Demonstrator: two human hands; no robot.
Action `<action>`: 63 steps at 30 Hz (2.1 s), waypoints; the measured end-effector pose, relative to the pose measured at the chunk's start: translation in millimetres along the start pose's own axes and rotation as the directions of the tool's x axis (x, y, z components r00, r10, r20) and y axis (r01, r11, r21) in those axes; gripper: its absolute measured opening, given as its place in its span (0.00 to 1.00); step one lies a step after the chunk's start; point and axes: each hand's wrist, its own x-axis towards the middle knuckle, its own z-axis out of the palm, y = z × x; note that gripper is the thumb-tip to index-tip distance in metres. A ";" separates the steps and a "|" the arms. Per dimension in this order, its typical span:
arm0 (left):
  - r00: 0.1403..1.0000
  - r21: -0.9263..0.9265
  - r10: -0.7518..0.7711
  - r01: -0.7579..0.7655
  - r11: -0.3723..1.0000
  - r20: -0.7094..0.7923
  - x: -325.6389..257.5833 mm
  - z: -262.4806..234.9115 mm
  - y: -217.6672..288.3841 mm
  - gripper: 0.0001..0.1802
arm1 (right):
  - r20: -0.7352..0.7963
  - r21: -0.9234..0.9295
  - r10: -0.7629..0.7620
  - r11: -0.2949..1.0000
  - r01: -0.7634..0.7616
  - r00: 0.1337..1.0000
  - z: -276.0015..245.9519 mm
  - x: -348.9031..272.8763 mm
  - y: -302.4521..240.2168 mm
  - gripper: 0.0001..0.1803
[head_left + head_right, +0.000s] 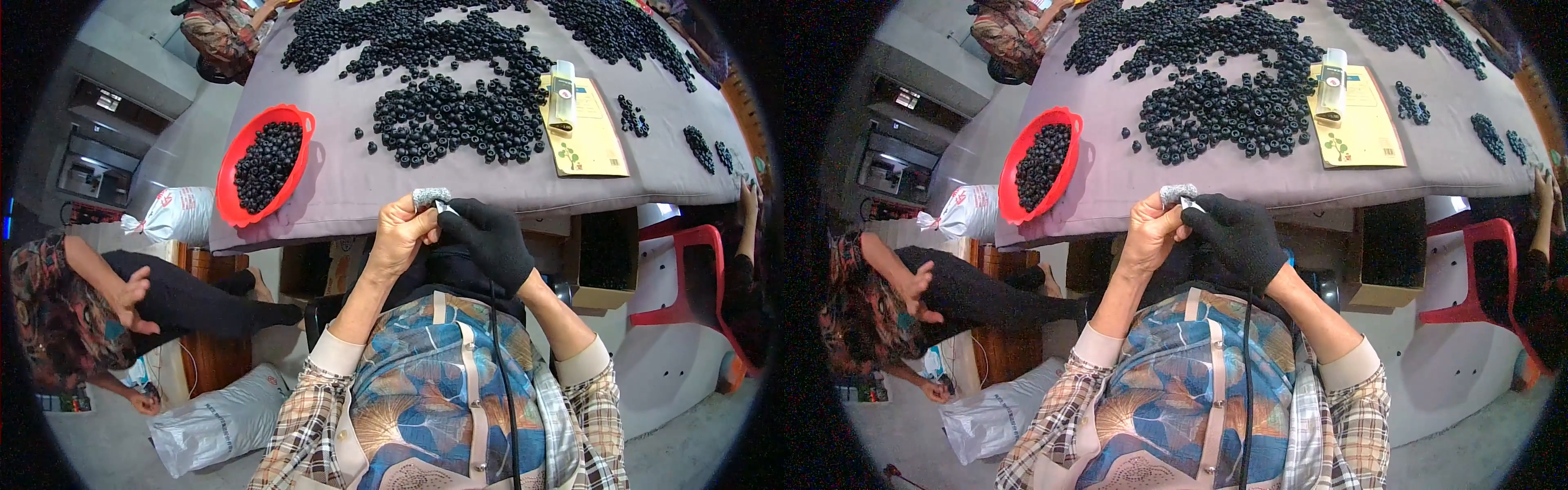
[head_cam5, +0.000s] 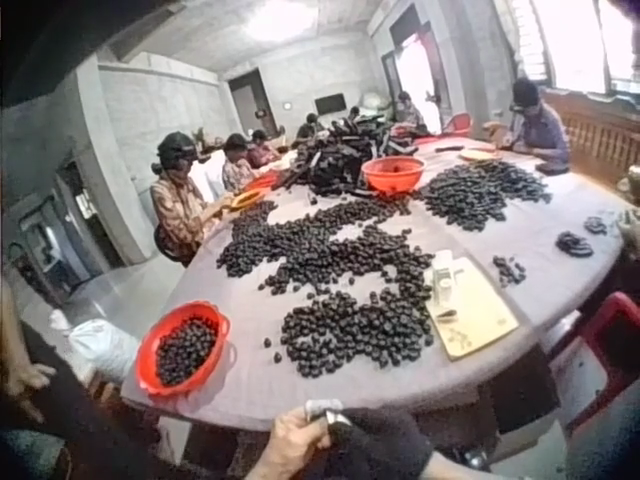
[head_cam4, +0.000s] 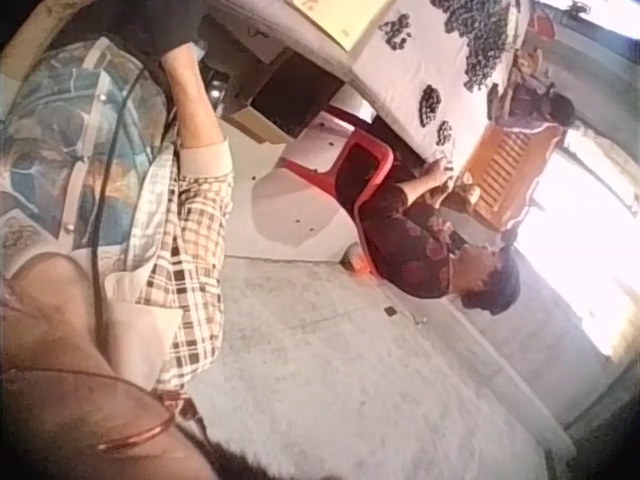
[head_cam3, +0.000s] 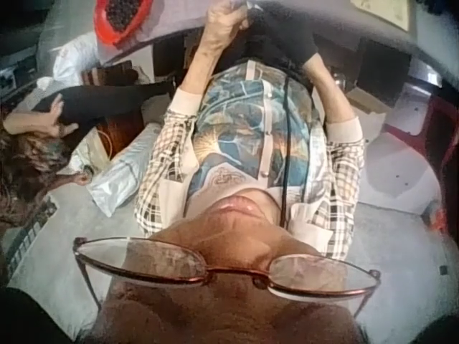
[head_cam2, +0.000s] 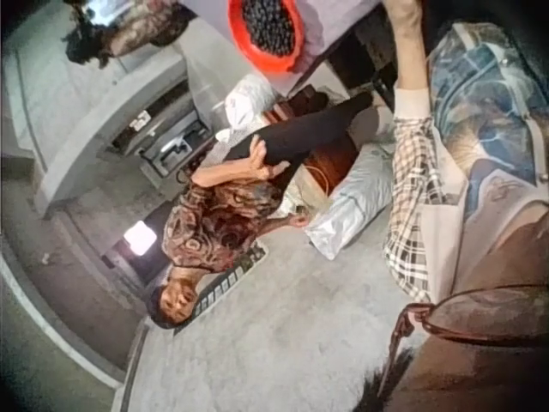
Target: The person deburrs small black parts one at a time using a handheld rotary tool.
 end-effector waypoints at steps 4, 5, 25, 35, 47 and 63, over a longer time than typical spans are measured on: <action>1.000 0.002 0.007 -0.007 1.000 -0.007 0.7 -1.3 -2.6 0.08 | 0.015 0.168 0.245 0.955 -0.244 0.969 1.5 1.4 -1.1 0.11; 1.000 0.004 0.013 -0.013 1.000 -0.006 0.9 -1.9 -3.4 0.08 | 0.008 0.124 0.208 0.970 -0.207 0.978 1.6 1.1 -0.8 0.13; 0.998 -0.291 -0.064 0.068 0.954 0.025 1.6 -3.6 -6.0 0.07 | 0.075 0.356 0.313 0.878 -0.319 0.947 -0.5 1.6 0.9 0.14; 0.995 -0.291 -0.055 0.078 0.953 0.086 1.3 -10.8 -9.0 0.08 | 0.094 0.354 0.315 0.876 -0.327 0.945 0.6 0.9 0.9 0.13; 0.993 -0.287 -0.084 0.103 0.952 0.080 1.2 -9.5 -6.9 0.08 | 0.071 0.303 0.317 0.897 -0.323 0.946 2.2 -0.7 5.7 0.13; 0.995 -0.234 -0.089 0.098 0.967 0.045 -1.4 -11.7 -16.2 0.08 | 0.051 0.194 0.353 0.914 -0.356 0.934 5.8 0.8 1.8 0.13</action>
